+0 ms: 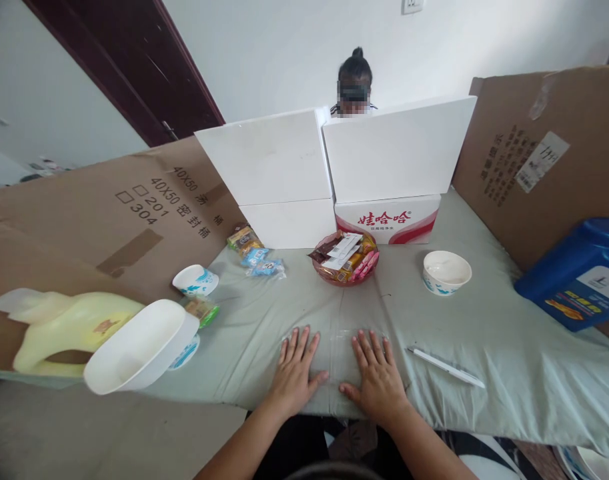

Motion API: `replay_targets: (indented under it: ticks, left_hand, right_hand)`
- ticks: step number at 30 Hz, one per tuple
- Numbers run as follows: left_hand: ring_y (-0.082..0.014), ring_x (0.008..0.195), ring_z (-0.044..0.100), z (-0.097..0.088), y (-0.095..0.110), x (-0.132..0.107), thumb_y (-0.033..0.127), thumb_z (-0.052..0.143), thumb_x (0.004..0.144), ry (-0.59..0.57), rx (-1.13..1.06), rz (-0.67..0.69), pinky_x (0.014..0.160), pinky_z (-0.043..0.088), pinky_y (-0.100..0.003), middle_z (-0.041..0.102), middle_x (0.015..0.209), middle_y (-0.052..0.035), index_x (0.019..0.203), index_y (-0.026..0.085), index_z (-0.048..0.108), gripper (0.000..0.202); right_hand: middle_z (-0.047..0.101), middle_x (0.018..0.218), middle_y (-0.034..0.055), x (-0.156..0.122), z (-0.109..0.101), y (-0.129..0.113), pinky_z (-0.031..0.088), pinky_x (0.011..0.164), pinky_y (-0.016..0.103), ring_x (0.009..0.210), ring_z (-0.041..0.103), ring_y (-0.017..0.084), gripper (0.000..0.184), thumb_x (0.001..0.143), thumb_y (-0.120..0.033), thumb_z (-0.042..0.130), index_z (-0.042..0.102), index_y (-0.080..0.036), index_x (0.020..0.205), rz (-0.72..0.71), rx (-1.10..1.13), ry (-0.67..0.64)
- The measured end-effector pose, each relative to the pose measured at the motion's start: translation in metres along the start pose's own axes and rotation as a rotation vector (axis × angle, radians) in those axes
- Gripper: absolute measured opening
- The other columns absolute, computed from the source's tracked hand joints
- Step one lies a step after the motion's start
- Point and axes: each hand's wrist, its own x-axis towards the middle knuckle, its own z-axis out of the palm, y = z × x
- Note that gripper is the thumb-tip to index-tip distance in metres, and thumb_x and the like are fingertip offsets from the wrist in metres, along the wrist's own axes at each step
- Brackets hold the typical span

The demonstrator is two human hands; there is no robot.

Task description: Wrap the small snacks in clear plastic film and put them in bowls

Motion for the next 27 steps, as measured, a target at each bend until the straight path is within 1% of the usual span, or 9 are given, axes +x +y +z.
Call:
replay_targets:
  ticks: [4,7,10,13,15,17,20,24,27]
  left_hand:
    - [-0.0374,0.144,0.018,0.004,-0.038,-0.010,0.052,0.047,0.091,0.051,0.043,-0.163,0.110,0.022,-0.062,0.021,0.157,-0.0165,0.150,0.021,0.026,0.070]
    - [-0.0380,0.142,0.022,-0.005,-0.058,-0.019,0.050,0.044,0.093,0.151,0.033,-0.247,0.108,0.026,-0.062,0.029,0.153,-0.0193,0.146,0.016,0.033,0.064]
    - [-0.0341,0.136,0.035,-0.027,-0.055,-0.029,0.039,0.045,0.094,0.240,-0.070,-0.102,0.106,0.035,-0.056,0.047,0.140,-0.0169,0.132,0.017,0.050,0.044]
    - [-0.0293,0.121,0.050,-0.052,-0.040,-0.036,0.031,0.059,0.085,0.076,-0.220,0.197,0.102,0.044,-0.047,0.060,0.119,-0.0113,0.111,0.021,0.062,0.028]
    - [-0.0286,0.116,0.054,-0.063,-0.033,-0.039,0.027,0.067,0.077,-0.049,-0.273,0.284,0.099,0.048,-0.045,0.063,0.113,-0.0092,0.103,0.022,0.064,0.027]
    - [-0.0276,0.115,0.055,-0.067,-0.032,-0.040,0.021,0.067,0.075,-0.098,-0.289,0.284,0.098,0.050,-0.044,0.064,0.113,-0.0081,0.099,0.022,0.064,0.025]
    - [-0.0249,0.117,0.056,-0.066,-0.040,-0.044,0.012,0.057,0.079,-0.080,-0.285,0.293,0.099,0.051,-0.043,0.065,0.114,-0.0071,0.097,0.022,0.064,0.022]
    - [-0.0218,0.118,0.057,-0.064,-0.050,-0.048,0.006,0.044,0.084,-0.010,-0.299,0.325,0.097,0.052,-0.038,0.068,0.108,-0.0065,0.089,0.020,0.064,0.025]
    - [-0.0203,0.115,0.059,-0.064,-0.051,-0.049,0.008,0.043,0.086,0.013,-0.353,0.285,0.096,0.052,-0.035,0.068,0.105,-0.0061,0.086,0.020,0.062,0.022]
  right_hand:
    - [0.032,0.152,0.0168,-0.009,0.001,0.013,0.019,0.111,0.059,0.142,0.021,0.037,0.092,0.079,-0.073,0.048,0.033,-0.013,0.147,0.067,-0.037,0.045]
    - [0.032,0.151,0.0195,-0.019,-0.007,0.026,0.022,0.111,0.059,0.142,0.019,0.037,0.089,0.080,-0.070,0.049,0.034,-0.011,0.146,0.072,-0.045,0.123]
    - [0.034,0.151,0.0148,-0.031,-0.025,0.033,0.028,0.111,0.053,0.142,0.021,0.034,0.078,0.081,-0.061,0.058,0.040,-0.017,0.142,-0.079,0.038,0.081]
    - [0.049,0.142,0.0080,-0.042,-0.043,0.035,0.039,0.107,0.044,0.135,0.038,0.028,0.058,0.081,-0.048,0.065,0.052,-0.025,0.133,-0.221,0.162,-0.060]
    - [0.058,0.132,0.0058,-0.047,-0.051,0.035,0.044,0.102,0.042,0.125,0.049,0.026,0.043,0.084,-0.041,0.063,0.059,-0.027,0.125,-0.226,0.213,-0.123]
    - [0.062,0.125,0.0043,-0.050,-0.055,0.037,0.046,0.100,0.040,0.119,0.054,0.023,0.030,0.088,-0.035,0.058,0.063,-0.028,0.117,-0.209,0.239,-0.141]
    - [0.065,0.121,0.0025,-0.053,-0.056,0.041,0.047,0.100,0.037,0.116,0.056,0.020,0.023,0.093,-0.030,0.051,0.065,-0.027,0.111,-0.211,0.246,-0.124]
    - [0.065,0.123,0.0016,-0.055,-0.056,0.047,0.047,0.100,0.037,0.117,0.056,0.020,0.025,0.091,-0.034,0.055,0.065,-0.028,0.113,-0.253,0.240,-0.122]
    - [0.064,0.124,0.0031,-0.054,-0.057,0.048,0.046,0.100,0.040,0.117,0.056,0.023,0.034,0.084,-0.042,0.064,0.063,-0.028,0.115,-0.257,0.269,-0.134]
